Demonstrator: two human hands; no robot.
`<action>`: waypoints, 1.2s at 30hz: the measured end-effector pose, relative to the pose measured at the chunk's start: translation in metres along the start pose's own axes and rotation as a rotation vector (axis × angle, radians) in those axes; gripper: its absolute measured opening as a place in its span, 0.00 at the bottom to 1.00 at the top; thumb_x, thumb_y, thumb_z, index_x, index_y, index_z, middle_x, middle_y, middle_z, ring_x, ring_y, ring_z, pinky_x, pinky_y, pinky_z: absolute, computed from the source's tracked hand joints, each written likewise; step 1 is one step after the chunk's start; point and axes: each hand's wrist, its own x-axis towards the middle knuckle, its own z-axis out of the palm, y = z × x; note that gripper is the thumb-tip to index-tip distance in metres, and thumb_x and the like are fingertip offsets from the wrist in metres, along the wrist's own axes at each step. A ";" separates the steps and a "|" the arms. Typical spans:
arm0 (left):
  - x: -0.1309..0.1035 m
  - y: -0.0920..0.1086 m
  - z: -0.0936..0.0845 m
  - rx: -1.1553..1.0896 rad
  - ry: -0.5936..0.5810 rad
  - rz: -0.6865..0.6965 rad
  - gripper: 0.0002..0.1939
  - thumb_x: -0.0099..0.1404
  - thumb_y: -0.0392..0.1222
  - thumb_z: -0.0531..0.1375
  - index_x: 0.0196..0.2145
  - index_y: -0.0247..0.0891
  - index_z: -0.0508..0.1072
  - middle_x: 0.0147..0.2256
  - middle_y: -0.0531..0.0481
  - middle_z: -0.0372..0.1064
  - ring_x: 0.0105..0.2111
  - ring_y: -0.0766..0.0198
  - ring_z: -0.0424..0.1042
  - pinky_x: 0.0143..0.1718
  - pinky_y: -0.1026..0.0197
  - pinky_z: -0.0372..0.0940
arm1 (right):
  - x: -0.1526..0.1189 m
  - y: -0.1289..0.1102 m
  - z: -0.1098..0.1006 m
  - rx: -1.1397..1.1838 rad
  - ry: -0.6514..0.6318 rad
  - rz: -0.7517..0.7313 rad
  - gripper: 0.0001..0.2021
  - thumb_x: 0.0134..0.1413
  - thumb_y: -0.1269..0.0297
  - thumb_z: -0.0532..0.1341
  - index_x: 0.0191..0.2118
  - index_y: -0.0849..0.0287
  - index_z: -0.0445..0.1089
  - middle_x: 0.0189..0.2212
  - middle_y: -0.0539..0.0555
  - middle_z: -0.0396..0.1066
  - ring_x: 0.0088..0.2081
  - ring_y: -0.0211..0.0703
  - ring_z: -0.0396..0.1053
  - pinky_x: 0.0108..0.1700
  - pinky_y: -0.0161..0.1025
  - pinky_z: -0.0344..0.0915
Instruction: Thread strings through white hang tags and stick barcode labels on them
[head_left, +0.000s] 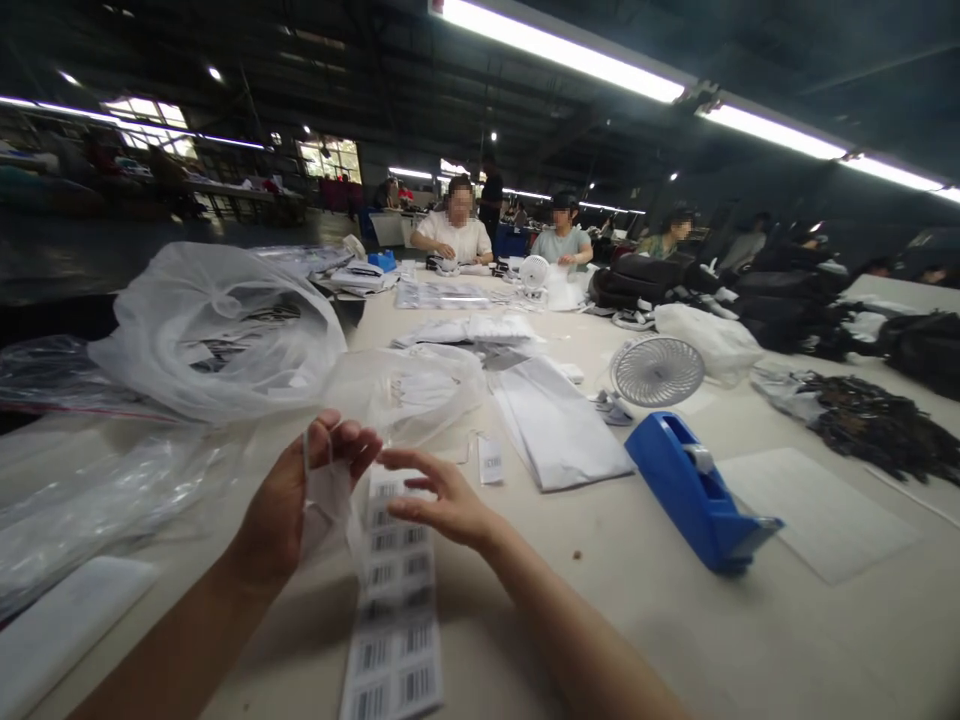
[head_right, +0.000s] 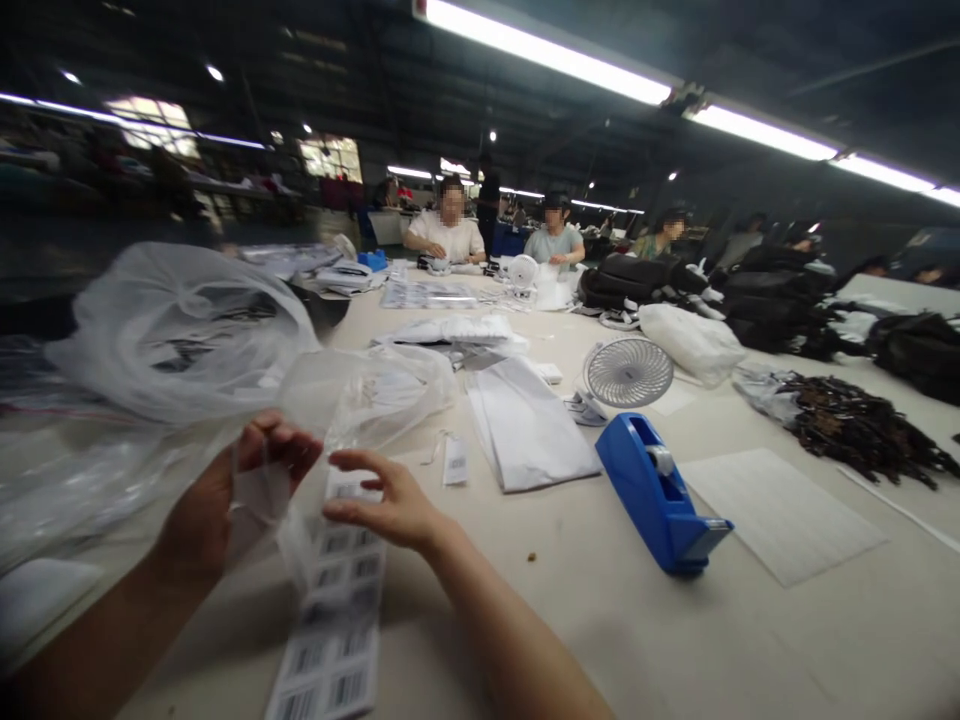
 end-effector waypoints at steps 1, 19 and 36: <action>-0.002 -0.002 0.002 -0.028 0.033 0.003 0.09 0.60 0.39 0.72 0.35 0.36 0.76 0.32 0.52 0.77 0.35 0.62 0.80 0.44 0.61 0.78 | -0.001 -0.001 0.004 0.050 -0.061 0.034 0.34 0.50 0.48 0.73 0.61 0.51 0.69 0.59 0.58 0.71 0.62 0.53 0.67 0.62 0.53 0.63; -0.023 -0.028 -0.009 0.715 -0.036 0.594 0.10 0.65 0.48 0.68 0.37 0.43 0.74 0.33 0.53 0.74 0.35 0.66 0.72 0.40 0.67 0.68 | -0.008 -0.006 0.034 -0.165 -0.103 0.109 0.59 0.35 0.51 0.81 0.72 0.49 0.51 0.63 0.59 0.62 0.61 0.56 0.63 0.61 0.50 0.65; -0.015 0.005 0.003 -0.122 0.143 0.015 0.17 0.75 0.29 0.49 0.29 0.37 0.66 0.24 0.58 0.61 0.23 0.71 0.65 0.30 0.66 0.68 | -0.009 0.005 0.033 -0.348 0.017 0.059 0.38 0.46 0.68 0.70 0.66 0.56 0.64 0.48 0.56 0.74 0.45 0.50 0.72 0.50 0.44 0.68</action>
